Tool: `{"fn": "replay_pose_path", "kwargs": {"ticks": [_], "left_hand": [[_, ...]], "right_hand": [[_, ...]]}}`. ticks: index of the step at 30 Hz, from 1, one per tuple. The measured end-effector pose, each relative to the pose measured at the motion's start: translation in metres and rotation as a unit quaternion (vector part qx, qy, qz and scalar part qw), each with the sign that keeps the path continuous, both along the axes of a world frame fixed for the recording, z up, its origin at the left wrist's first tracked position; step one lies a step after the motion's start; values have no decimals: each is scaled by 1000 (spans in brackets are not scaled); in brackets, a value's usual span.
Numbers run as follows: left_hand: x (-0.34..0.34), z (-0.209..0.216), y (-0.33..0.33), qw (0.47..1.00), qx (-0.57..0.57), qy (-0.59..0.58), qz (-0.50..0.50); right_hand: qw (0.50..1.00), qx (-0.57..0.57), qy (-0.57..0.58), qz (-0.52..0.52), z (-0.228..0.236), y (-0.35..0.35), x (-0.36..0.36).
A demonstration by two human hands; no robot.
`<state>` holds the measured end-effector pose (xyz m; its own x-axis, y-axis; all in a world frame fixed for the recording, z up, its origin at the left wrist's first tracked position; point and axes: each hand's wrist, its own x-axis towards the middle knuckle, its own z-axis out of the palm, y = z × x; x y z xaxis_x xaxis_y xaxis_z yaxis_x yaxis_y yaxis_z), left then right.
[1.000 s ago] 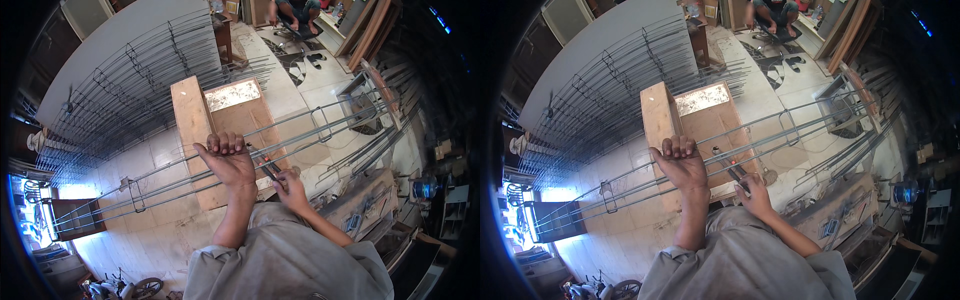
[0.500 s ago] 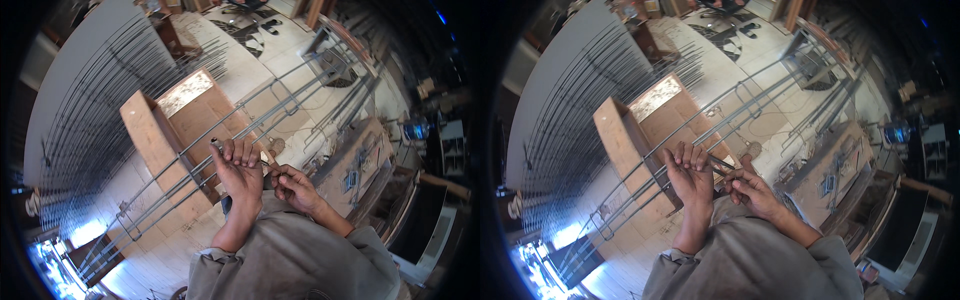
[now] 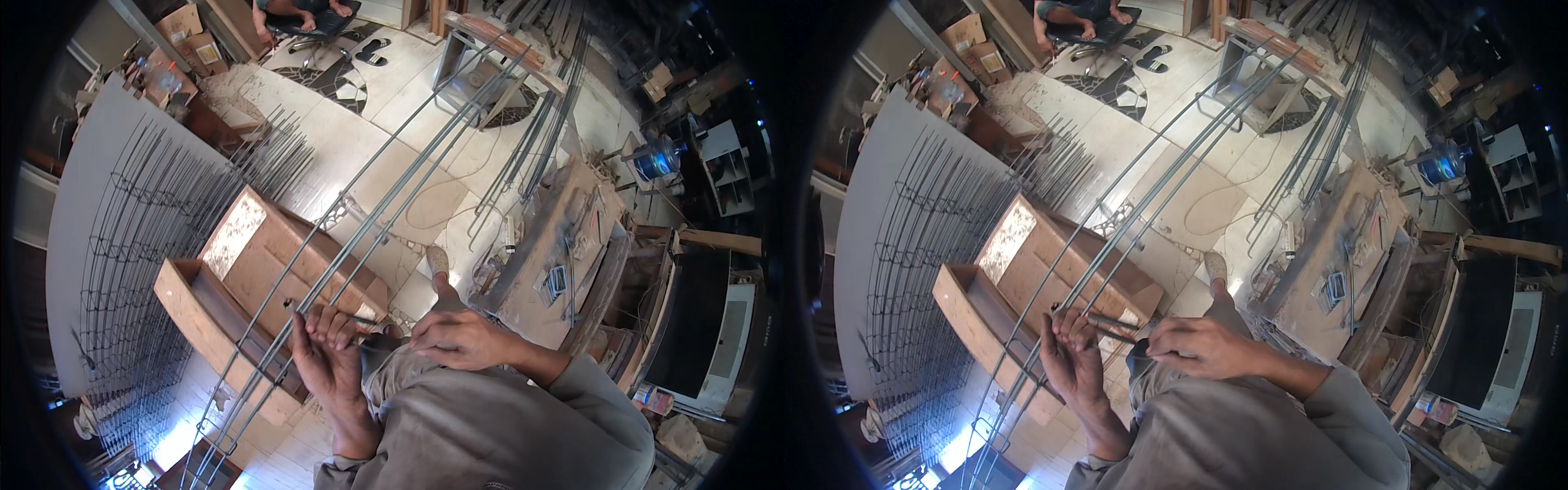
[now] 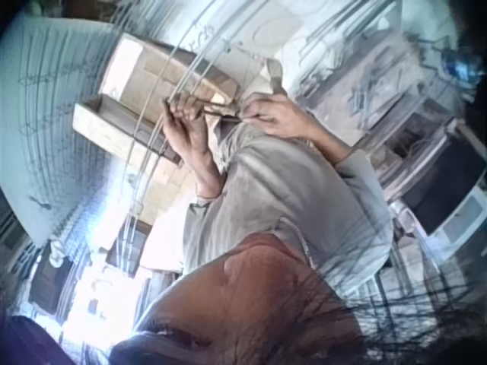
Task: The person assembles a metal grid by hand, twisting wire around intersecting metal rods and cutting the wire with a pair of pliers.
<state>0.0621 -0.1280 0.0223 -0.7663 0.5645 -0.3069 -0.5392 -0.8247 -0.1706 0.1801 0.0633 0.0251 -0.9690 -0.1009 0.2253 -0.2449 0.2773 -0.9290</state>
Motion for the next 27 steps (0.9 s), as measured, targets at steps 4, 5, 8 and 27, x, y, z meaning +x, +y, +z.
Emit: {"fn": "replay_pose_path", "kwargs": {"ticks": [4, 5, 8, 27], "left_hand": [[9, 16, 45, 998, -63, -29, 12], [17, 13, 55, 992, -120, 41, -6], [48, 12, 81, 866, -439, 221, -90], [89, 10, 251, 560, -673, 481, 34]], "right_hand": [[993, -81, -35, 75, 8, 64, -11], [987, -131, -38, 86, 6, 80, -10], [949, -276, -73, 132, -10, 121, -3], [728, -565, -343, 184, -6, 240, -15]]}}
